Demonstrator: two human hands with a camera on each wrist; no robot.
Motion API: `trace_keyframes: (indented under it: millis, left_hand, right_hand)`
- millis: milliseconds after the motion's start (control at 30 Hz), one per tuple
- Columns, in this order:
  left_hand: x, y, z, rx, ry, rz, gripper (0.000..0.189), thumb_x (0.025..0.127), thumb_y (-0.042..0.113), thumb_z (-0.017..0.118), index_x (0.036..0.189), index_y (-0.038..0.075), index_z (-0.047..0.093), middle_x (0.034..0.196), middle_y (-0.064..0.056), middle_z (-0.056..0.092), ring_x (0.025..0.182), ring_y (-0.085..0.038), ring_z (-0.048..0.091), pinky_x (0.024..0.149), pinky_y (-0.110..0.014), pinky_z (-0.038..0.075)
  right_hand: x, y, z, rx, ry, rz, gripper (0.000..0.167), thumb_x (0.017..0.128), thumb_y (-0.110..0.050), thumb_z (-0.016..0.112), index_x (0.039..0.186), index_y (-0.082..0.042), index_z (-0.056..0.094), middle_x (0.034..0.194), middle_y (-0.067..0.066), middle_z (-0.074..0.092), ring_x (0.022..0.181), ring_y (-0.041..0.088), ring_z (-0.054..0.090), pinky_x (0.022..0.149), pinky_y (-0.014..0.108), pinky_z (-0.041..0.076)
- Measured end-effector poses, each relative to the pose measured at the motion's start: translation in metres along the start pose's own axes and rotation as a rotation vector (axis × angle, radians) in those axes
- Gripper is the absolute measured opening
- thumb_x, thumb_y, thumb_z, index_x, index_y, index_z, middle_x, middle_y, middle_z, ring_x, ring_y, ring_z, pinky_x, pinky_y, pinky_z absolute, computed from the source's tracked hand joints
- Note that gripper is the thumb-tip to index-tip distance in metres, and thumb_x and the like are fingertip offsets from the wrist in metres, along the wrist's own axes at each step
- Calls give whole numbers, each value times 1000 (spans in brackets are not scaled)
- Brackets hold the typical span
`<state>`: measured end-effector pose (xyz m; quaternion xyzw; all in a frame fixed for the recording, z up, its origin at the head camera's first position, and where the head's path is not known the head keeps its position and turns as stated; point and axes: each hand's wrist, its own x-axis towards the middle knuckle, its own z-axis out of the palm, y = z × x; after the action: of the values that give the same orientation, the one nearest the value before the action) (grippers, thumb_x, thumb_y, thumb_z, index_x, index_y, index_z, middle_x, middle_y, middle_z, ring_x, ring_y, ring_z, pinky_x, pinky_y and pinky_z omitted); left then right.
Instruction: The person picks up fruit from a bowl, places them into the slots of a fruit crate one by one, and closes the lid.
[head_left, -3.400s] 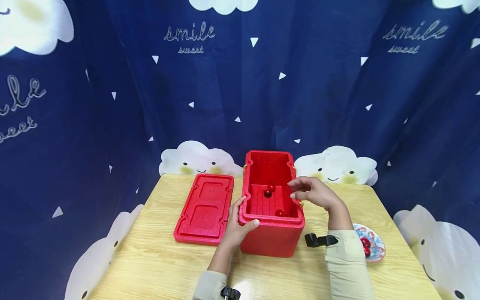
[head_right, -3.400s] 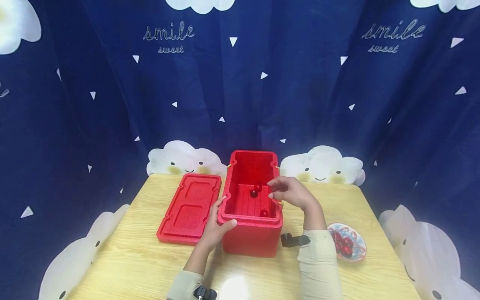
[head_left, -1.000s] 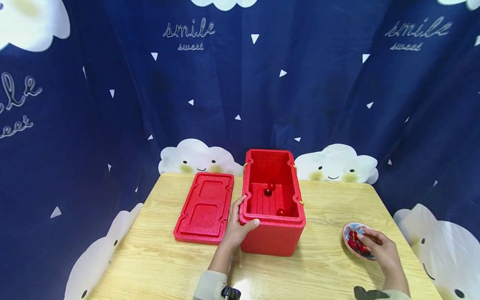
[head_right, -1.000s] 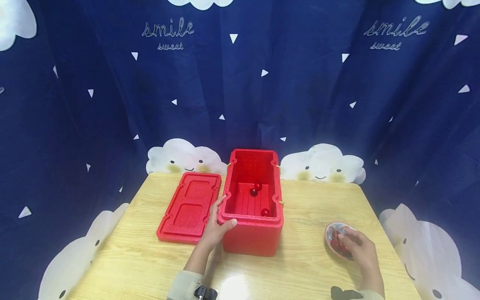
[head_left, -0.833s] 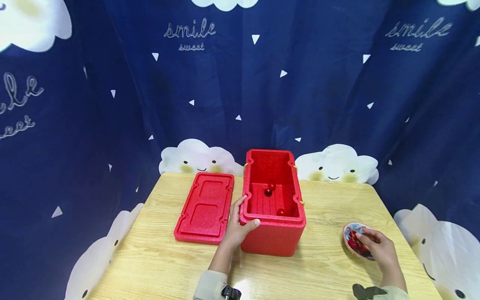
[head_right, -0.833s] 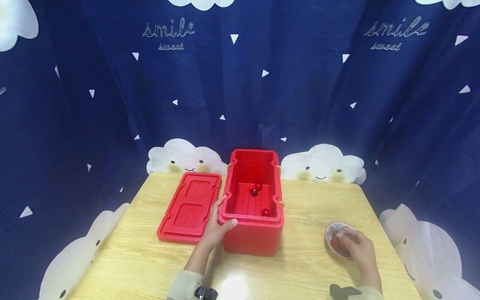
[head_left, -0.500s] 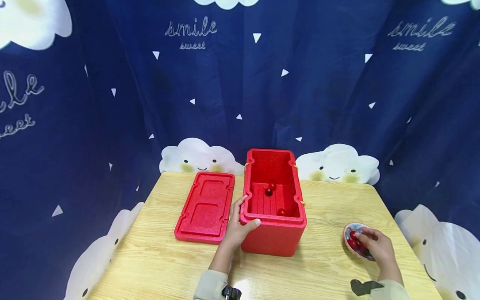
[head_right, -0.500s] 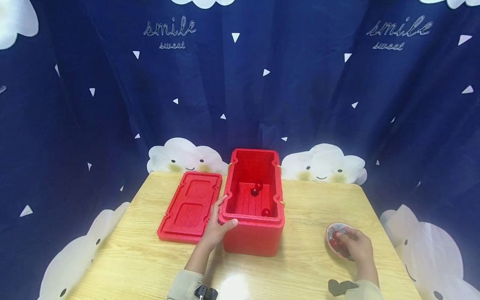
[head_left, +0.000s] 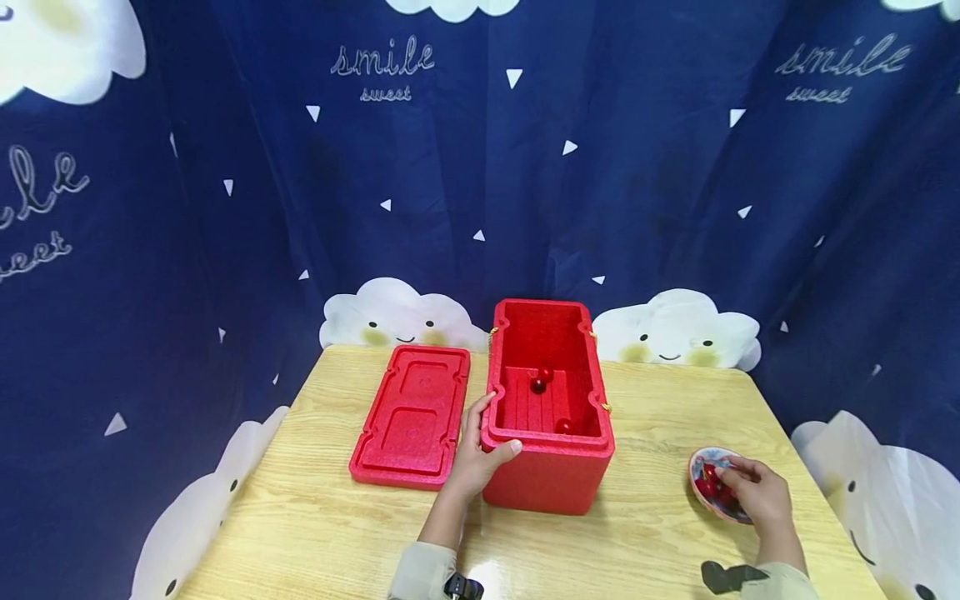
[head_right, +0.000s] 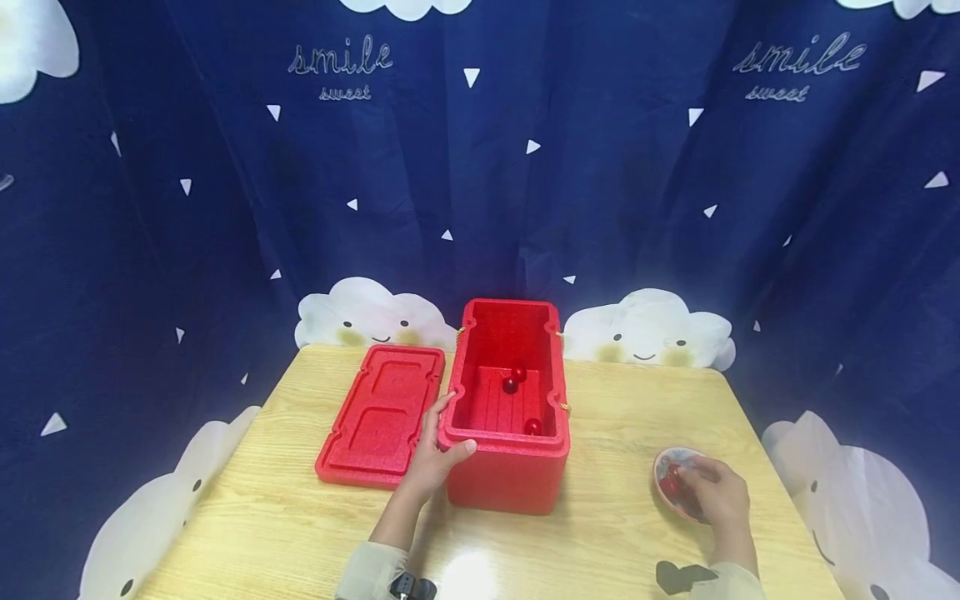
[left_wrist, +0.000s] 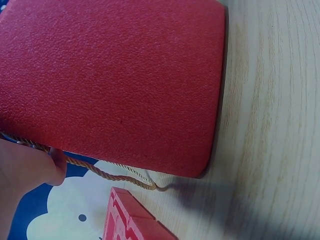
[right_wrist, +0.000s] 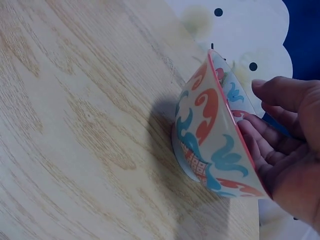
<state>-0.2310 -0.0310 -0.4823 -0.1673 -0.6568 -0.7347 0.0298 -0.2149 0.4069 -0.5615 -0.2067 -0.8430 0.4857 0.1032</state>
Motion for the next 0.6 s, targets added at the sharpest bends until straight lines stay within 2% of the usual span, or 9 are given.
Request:
trace_keyframes:
  millis: [133, 200, 367, 600]
  left_hand:
    - [0, -1, 1, -8, -3, 16, 79, 76, 3, 72, 142, 8, 28, 141, -9, 22, 124, -24, 36, 101, -41, 31]
    - [0, -1, 1, -11, -2, 10, 79, 76, 3, 71, 142, 8, 28, 142, -9, 22, 124, -23, 36, 101, -41, 32]
    - [0, 0, 0, -7, -3, -10, 79, 77, 5, 72, 142, 10, 29, 142, -8, 22, 123, -22, 37, 99, -36, 34]
    - [1, -1, -1, 13, -6, -3, 79, 76, 7, 73, 143, 10, 29, 141, -8, 22, 123, -22, 37, 99, -36, 33]
  right_hand:
    - [0, 3, 0, 36, 84, 6, 43, 80, -17, 71, 110, 10, 55, 77, 0, 59, 60, 6, 54, 49, 23, 46]
    - [0, 3, 0, 8, 104, 17, 40, 81, -16, 69, 109, 9, 56, 78, 3, 59, 60, 8, 54, 48, 24, 46]
    - [-2, -6, -2, -132, 119, 63, 41, 84, -21, 62, 115, 6, 56, 93, 18, 60, 73, 15, 53, 57, 22, 42]
    - [-2, -6, 4, -127, 160, 91, 40, 88, -22, 56, 118, 5, 55, 110, 27, 56, 95, 31, 51, 68, 28, 39]
